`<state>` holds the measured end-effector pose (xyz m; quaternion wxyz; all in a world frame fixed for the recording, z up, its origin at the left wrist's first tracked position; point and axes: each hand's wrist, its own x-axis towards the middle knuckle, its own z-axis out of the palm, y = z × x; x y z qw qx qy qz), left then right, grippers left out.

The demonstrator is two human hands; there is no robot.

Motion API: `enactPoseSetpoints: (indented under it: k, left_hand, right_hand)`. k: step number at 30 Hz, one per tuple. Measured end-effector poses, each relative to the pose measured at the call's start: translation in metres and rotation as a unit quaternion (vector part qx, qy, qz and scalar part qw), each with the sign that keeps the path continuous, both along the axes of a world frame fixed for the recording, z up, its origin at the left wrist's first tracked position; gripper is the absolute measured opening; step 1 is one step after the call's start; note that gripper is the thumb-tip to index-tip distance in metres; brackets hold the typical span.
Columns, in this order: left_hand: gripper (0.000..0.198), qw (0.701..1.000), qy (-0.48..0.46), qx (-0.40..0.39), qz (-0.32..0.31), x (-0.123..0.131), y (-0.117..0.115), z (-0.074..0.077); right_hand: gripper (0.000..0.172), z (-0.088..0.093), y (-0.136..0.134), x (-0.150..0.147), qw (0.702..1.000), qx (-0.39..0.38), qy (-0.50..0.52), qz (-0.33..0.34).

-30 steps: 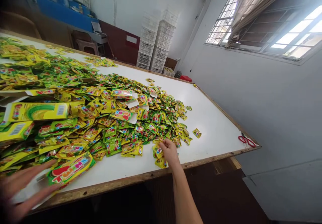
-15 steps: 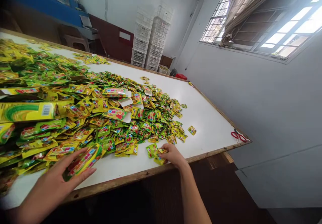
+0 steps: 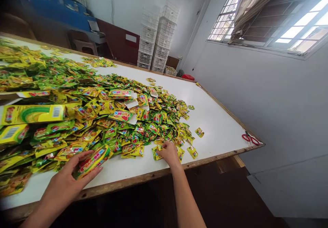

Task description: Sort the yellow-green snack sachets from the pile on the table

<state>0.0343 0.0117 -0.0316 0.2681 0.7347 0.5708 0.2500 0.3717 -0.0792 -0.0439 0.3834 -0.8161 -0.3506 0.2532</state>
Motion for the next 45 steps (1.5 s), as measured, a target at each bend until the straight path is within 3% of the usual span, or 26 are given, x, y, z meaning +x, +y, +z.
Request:
enactPoseSetpoints:
  k: [2,6,11,15,20,21,23,25,27,29,31,34,35,38,42,45]
  left_hand:
    - [0.048,1.0,-0.022,0.005,0.015,-0.004,0.0,-0.002]
    - [0.036,0.998,-0.006,0.032,-0.059,-0.022,0.004,0.005]
    - [0.04,0.999,0.031,-0.02,0.02,-0.04,0.008,0.034]
    - [0.045,0.997,-0.079,-0.005,0.01,-0.033,0.007,0.038]
    - [0.05,0.956,-0.233,-0.125,-0.127,-0.005,-0.002,0.028]
    - [0.046,0.947,-0.242,-0.134,-0.162,0.001,-0.005,0.028]
    - [0.037,0.937,-0.228,-0.129,-0.231,0.01,-0.01,0.031]
    - [0.03,0.919,-0.222,-0.125,-0.3,0.016,-0.013,0.037]
    - [0.029,0.892,-0.247,-0.146,-0.348,0.019,-0.014,0.041]
    - [0.03,0.874,-0.264,-0.181,-0.367,0.02,-0.015,0.042]
    - [0.036,0.879,-0.244,-0.194,-0.361,0.021,-0.016,0.037]
    - [0.059,0.915,-0.165,-0.11,-0.351,0.029,-0.022,0.025]
    - [0.065,0.928,-0.132,-0.068,-0.342,0.035,-0.025,0.021]
    - [0.063,0.963,-0.023,0.035,-0.267,0.056,-0.034,0.011]
    - [0.038,0.988,0.057,0.086,-0.116,0.076,-0.039,0.007]
    - [0.025,0.992,0.062,0.094,-0.058,0.081,-0.038,0.007]
  right_hand:
    - [0.023,0.001,-0.002,0.005,1.0,-0.008,-0.018,0.017]
    - [0.027,0.002,-0.004,0.009,0.997,-0.033,-0.064,0.038]
    - [0.026,0.002,-0.002,0.002,0.989,-0.044,-0.143,0.017]
    - [0.023,0.004,0.0,-0.015,0.987,-0.048,-0.139,0.07]
    - [0.009,0.019,-0.004,-0.069,0.974,0.001,-0.118,0.194]
    - [0.01,0.025,-0.007,-0.08,0.969,0.011,-0.109,0.223]
    - [0.029,0.036,-0.015,-0.099,0.952,0.039,-0.104,0.286]
    - [0.041,0.045,-0.023,-0.108,0.926,0.066,-0.132,0.346]
    - [0.04,0.049,-0.03,-0.109,0.903,0.071,-0.176,0.387]
    - [0.035,0.047,-0.035,-0.103,0.898,0.058,-0.202,0.387]
    - [0.031,0.043,-0.036,-0.097,0.914,0.073,-0.194,0.349]
    - [0.013,0.043,-0.026,-0.1,0.957,0.178,-0.099,0.205]
    - [0.006,0.045,-0.02,-0.105,0.962,0.228,-0.058,0.141]
    - [0.011,0.055,-0.002,-0.13,0.944,0.33,0.001,0.014]
    - [0.015,0.054,0.01,-0.158,0.936,0.332,-0.106,0.04]
    - [0.021,0.043,0.011,-0.162,0.944,0.283,-0.14,0.089]
